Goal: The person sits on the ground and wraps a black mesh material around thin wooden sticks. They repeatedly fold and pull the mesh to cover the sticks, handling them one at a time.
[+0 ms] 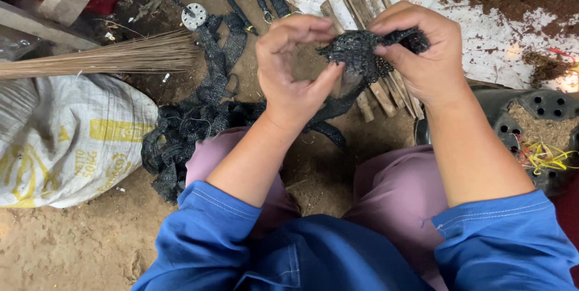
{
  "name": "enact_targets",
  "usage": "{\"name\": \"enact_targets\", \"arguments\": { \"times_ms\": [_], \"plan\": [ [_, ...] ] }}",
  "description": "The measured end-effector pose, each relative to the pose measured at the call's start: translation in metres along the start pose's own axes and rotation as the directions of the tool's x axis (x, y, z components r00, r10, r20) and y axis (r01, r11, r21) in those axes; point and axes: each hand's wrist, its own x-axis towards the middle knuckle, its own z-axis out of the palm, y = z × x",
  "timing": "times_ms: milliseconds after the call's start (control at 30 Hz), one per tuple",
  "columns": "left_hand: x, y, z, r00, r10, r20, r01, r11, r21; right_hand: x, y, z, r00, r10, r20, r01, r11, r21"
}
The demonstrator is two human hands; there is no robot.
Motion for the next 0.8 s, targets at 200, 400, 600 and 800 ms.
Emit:
{"name": "enact_targets", "arguments": {
  "times_ms": [200,400,600,800],
  "plan": [
    [0.001,0.008,-0.017,0.966,0.11,0.234,-0.203,0.882,0.424,-0.001,0.004,0.001,0.998,0.055,-0.013,-0.055,0.998,-0.025],
    [0.005,0.012,-0.014,0.939,0.101,0.329,-0.244,0.869,0.43,-0.001,0.011,0.009,0.986,0.147,-0.075,-0.123,0.957,0.261],
    [0.006,0.017,-0.011,0.933,0.093,0.347,-0.223,0.907,0.356,0.003,0.012,0.008,0.977,0.192,-0.098,-0.14,0.912,0.386],
    [0.012,0.0,-0.006,0.98,0.034,0.197,-0.106,0.924,0.368,0.006,0.013,0.01,0.984,0.168,-0.057,-0.16,0.979,0.125]
  ]
}}
